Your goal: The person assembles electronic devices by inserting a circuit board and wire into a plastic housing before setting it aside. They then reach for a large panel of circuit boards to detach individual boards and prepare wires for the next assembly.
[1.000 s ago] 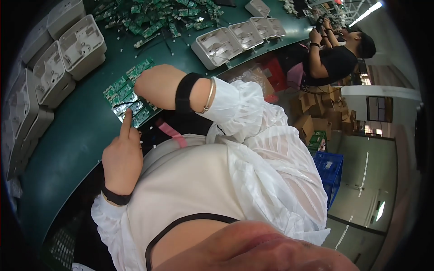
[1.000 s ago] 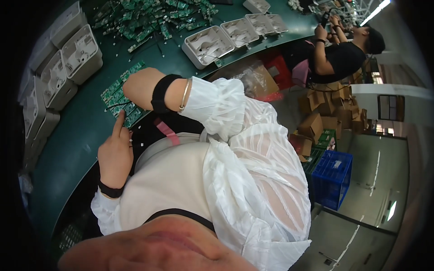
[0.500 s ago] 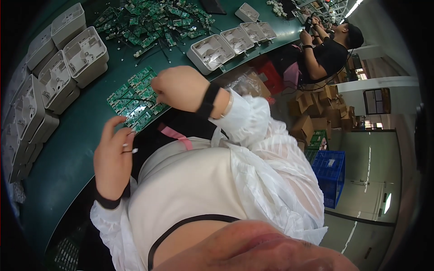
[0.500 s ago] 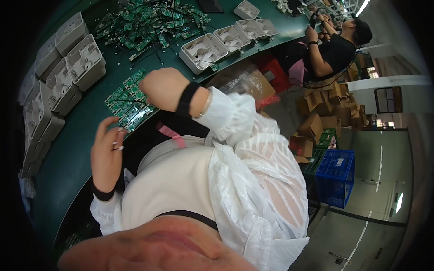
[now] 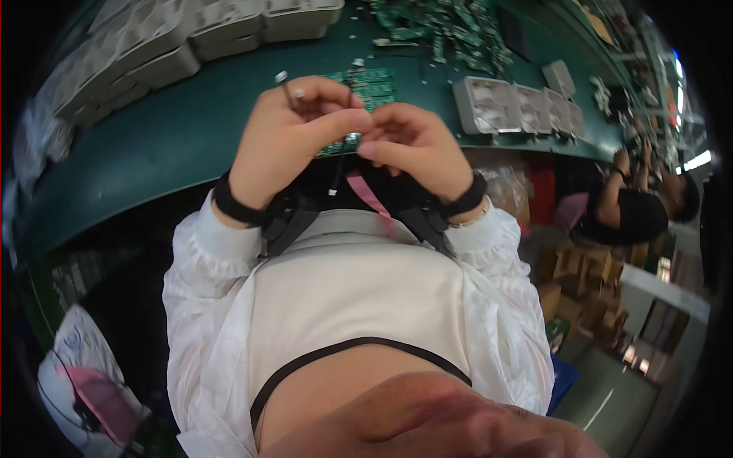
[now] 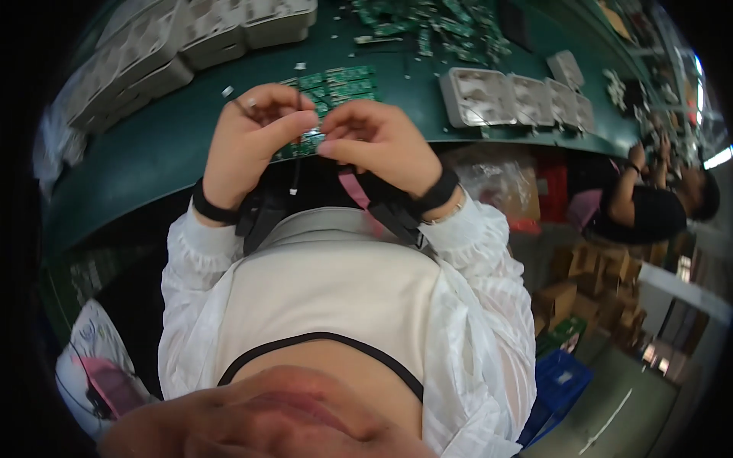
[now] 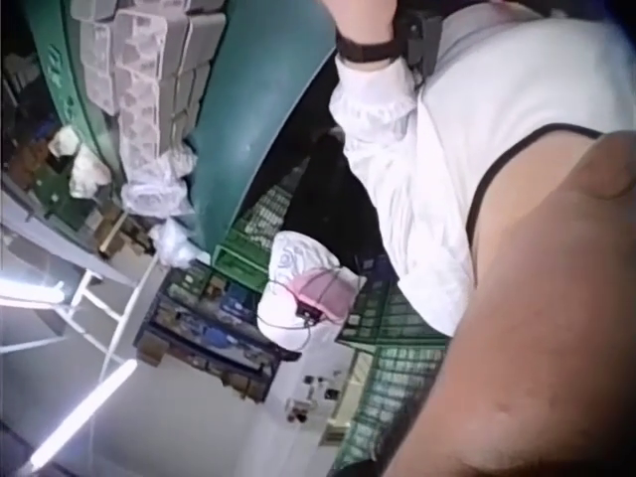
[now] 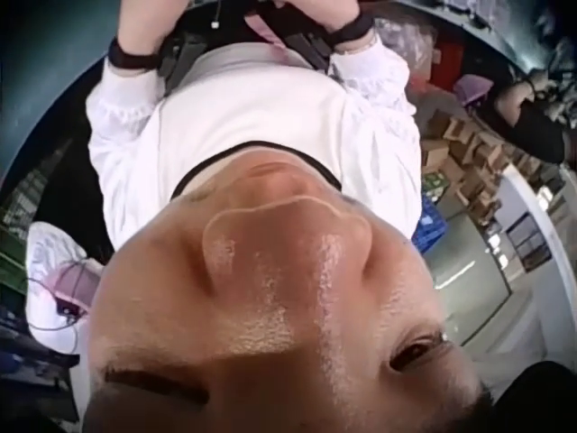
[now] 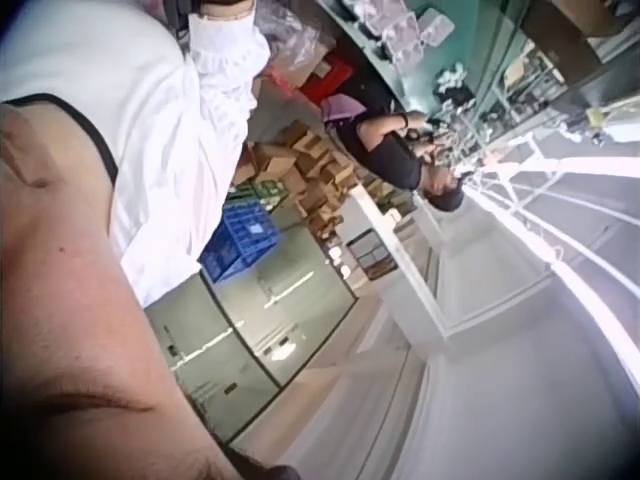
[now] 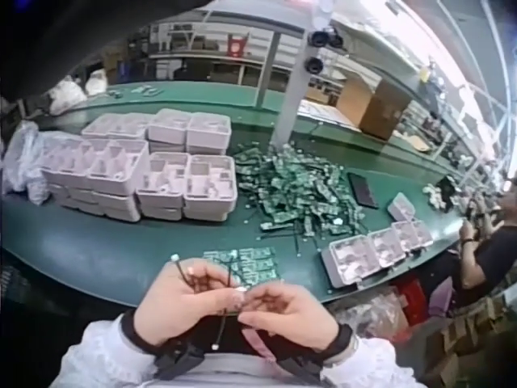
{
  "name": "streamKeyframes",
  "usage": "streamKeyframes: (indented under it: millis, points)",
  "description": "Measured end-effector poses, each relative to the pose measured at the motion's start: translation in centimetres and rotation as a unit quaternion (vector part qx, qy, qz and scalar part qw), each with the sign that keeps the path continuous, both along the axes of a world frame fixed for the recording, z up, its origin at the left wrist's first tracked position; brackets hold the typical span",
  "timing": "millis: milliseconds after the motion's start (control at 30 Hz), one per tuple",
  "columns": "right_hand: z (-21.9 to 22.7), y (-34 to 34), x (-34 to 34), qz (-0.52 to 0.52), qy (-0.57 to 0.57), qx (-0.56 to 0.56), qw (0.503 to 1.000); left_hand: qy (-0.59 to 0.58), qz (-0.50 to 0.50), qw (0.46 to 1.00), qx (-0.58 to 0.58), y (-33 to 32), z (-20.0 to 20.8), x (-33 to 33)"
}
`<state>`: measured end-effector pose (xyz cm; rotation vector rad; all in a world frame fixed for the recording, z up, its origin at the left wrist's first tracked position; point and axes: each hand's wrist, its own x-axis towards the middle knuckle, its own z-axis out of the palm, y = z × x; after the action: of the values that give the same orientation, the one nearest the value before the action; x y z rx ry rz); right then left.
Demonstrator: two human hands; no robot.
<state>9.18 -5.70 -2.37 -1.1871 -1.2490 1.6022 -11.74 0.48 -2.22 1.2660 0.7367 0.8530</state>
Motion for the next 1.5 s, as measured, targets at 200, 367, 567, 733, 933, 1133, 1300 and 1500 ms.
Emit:
streamKeyframes:
  millis: [200,367,567,733,933,1133,1300,1500]
  points:
    - [0.6,0.0,1.0,0.005,-0.026,-0.024,0.999,0.002,0.012,1.000,-0.025,-0.5,0.2,-0.5]
    - [0.8,0.4,0.1,-0.102,-0.029,0.205,0.973,0.049,-0.026,0.998,-0.042,-0.8,0.9,-0.7]
    - [1.9,-0.3,0.3,-0.034,-0.098,0.148,0.984,0.004,0.031,0.999,0.023,-0.6,-0.5,-0.5]
    - [-0.2,0.4,-0.9,0.112,0.028,-0.072,0.991,0.059,0.061,0.995,0.055,-0.4,-1.4,-0.3]
    - [-1.1,0.7,0.8,0.126,0.049,-0.047,0.990,0.065,0.027,0.997,0.029,-0.7,0.1,-0.2]
    - [-2.4,2.1,6.4,-0.048,-0.113,0.133,0.983,0.057,0.074,0.994,0.058,-1.0,-1.5,-2.9]
    - [-4.7,4.1,5.4,-0.065,-0.262,0.217,0.938,0.225,-0.049,0.957,0.176,-1.2,-3.2,-4.0]
    - [-4.9,4.2,3.4,-0.017,-0.330,0.260,0.907,0.360,-0.041,0.883,0.296,-3.5,-2.8,-3.2]
